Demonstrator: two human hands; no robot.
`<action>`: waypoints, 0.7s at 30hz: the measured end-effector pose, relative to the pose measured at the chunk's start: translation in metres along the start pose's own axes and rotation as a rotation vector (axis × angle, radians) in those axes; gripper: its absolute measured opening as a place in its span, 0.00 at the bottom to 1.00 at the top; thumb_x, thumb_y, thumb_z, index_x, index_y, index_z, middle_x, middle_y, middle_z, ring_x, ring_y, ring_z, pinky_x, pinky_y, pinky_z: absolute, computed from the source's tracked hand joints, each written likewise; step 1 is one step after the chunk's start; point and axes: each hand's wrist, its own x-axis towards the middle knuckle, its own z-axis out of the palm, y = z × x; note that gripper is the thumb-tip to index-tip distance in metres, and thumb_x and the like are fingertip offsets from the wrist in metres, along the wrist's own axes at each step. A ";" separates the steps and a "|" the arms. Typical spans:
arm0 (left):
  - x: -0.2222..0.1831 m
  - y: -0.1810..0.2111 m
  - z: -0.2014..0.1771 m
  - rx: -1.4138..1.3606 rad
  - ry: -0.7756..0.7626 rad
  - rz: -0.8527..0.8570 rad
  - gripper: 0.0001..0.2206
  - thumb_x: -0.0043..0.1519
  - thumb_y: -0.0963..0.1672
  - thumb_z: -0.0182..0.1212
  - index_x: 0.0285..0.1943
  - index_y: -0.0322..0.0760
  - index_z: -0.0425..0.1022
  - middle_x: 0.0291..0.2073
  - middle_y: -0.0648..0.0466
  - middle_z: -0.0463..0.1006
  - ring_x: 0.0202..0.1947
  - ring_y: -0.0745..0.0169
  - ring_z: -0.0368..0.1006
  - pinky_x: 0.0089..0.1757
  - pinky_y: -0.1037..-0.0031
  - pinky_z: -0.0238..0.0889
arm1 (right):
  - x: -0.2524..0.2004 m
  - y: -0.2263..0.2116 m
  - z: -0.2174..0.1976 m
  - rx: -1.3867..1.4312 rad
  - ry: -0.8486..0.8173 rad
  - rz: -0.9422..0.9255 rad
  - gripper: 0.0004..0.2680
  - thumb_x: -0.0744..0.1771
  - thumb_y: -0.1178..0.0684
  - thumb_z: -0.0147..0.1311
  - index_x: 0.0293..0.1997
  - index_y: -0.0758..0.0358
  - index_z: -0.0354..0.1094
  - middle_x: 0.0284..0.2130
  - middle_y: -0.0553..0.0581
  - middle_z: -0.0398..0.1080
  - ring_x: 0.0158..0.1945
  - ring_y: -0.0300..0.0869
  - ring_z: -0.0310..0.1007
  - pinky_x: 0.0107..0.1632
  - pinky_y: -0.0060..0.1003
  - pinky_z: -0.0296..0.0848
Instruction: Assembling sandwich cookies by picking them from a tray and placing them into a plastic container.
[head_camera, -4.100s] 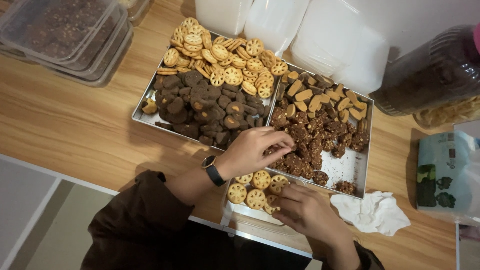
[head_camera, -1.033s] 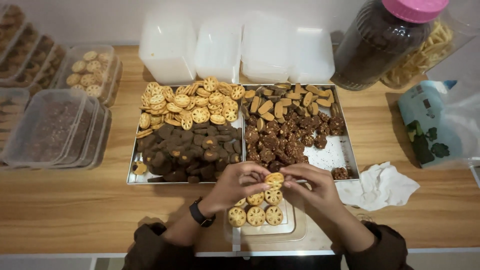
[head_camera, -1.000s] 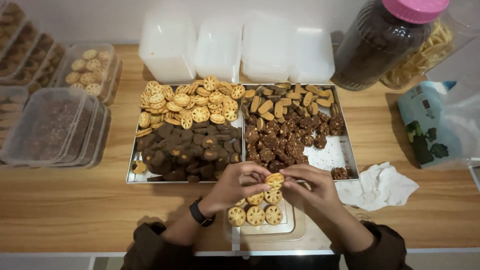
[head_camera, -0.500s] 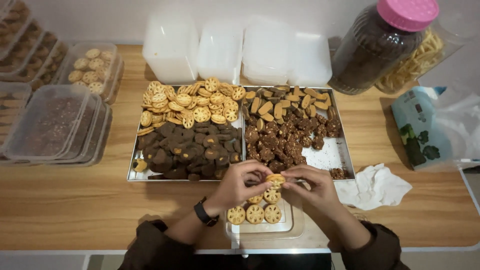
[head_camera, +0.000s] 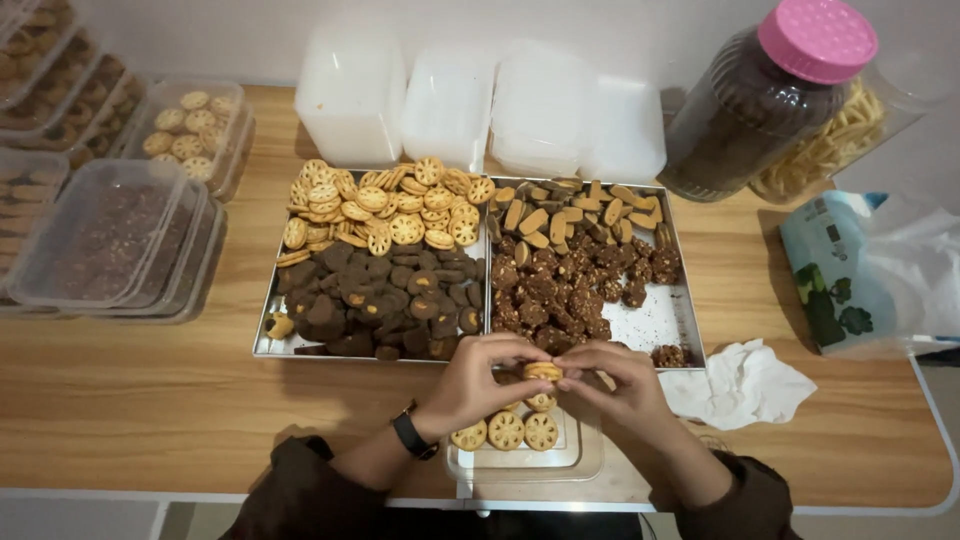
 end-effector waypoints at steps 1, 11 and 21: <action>-0.002 0.000 0.001 -0.001 -0.001 -0.002 0.13 0.53 0.43 0.76 0.45 0.33 0.83 0.38 0.43 0.84 0.42 0.47 0.82 0.39 0.66 0.76 | -0.004 0.003 -0.001 0.001 0.001 0.002 0.09 0.59 0.65 0.67 0.40 0.71 0.80 0.30 0.64 0.80 0.29 0.46 0.80 0.34 0.41 0.77; -0.002 0.012 -0.002 0.112 -0.042 -0.012 0.11 0.58 0.46 0.70 0.45 0.38 0.82 0.39 0.51 0.84 0.38 0.61 0.79 0.42 0.73 0.76 | -0.007 0.003 0.000 -0.108 -0.109 -0.053 0.09 0.62 0.60 0.65 0.45 0.62 0.76 0.37 0.57 0.80 0.37 0.40 0.81 0.43 0.29 0.85; -0.002 0.008 0.002 0.083 -0.075 -0.069 0.10 0.59 0.44 0.69 0.45 0.36 0.82 0.38 0.52 0.82 0.38 0.62 0.77 0.40 0.74 0.73 | -0.007 0.002 -0.006 -0.149 -0.133 -0.100 0.09 0.62 0.60 0.65 0.44 0.62 0.76 0.38 0.59 0.80 0.36 0.41 0.82 0.36 0.27 0.84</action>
